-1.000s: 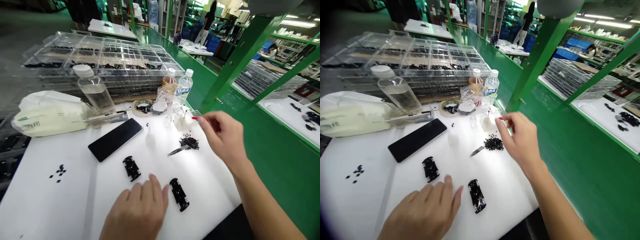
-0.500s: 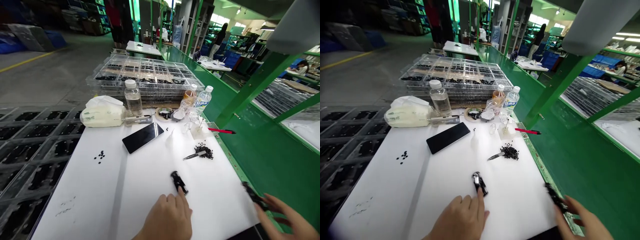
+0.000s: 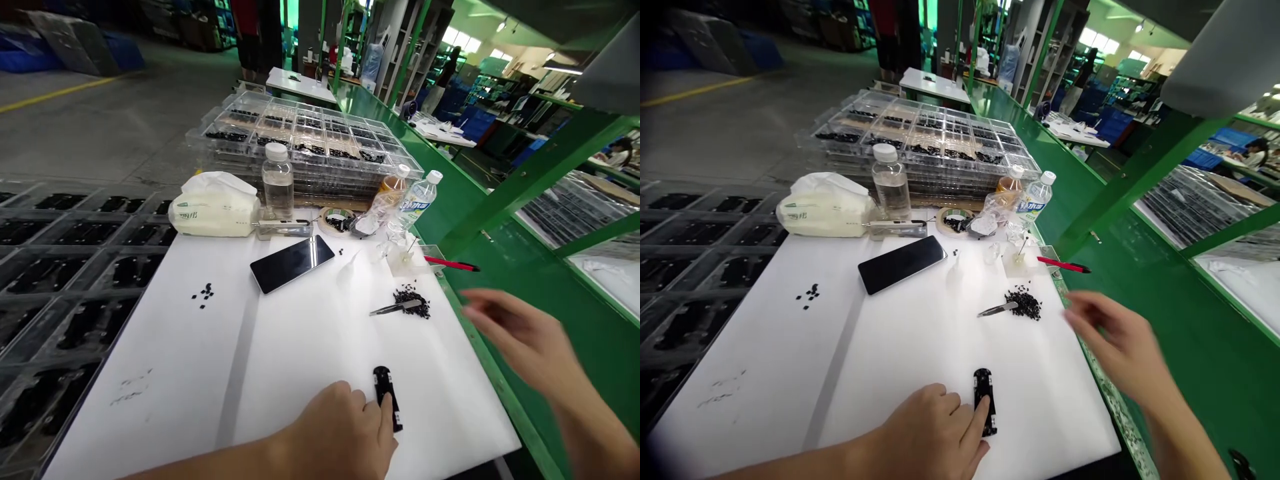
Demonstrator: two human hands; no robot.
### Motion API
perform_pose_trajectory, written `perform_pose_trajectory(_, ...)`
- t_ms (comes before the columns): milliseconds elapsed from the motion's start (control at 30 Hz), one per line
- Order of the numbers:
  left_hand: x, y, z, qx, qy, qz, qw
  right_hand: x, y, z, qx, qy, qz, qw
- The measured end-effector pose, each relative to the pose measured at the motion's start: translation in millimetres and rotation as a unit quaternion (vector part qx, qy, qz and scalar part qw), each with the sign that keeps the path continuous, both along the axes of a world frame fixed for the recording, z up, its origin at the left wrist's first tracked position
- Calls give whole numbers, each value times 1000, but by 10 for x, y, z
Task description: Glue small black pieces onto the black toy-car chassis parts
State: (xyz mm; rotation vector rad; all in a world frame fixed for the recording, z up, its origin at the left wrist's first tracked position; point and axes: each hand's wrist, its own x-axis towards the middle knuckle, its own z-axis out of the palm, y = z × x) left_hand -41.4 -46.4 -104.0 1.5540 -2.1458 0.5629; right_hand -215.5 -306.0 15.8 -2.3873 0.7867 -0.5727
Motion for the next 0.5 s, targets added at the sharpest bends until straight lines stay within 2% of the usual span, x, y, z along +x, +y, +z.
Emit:
perform_pose_trajectory(67, 3, -2, -26, 2, 11, -11, 1000, 759, -94, 8, 48, 38, 103, 993)
perform_pose_trajectory(133, 7, -1, -50, 3, 23, -15, 1000, 1483, -150, -15, 84, 75, 201, 973)
perform_pose_trajectory(200, 15, 1, -60, 5, 33, -14, 999, 1997, -161, -49, 93, 92, 268, 955)
perform_pose_trajectory(233, 19, 3, -56, 7, 37, -14, 999, 2135, -156, -59, 94, 85, 290, 949)
perform_pose_trajectory(267, 22, 5, -45, 11, 40, -13, 999, 2184, -148, -57, 94, 71, 306, 945)
perform_pose_trajectory(333, 26, 12, -2, 23, 43, -13, 999, 2026, -138, -14, 110, -2, 319, 941)
perform_pose_trajectory(433, 35, 24, 94, 52, 44, -17, 998, 1342, -111, 89, 182, -186, 294, 920)
perform_pose_trajectory(500, 48, 27, 152, 75, 49, -23, 996, 786, -41, 75, 255, -246, 258, 899)
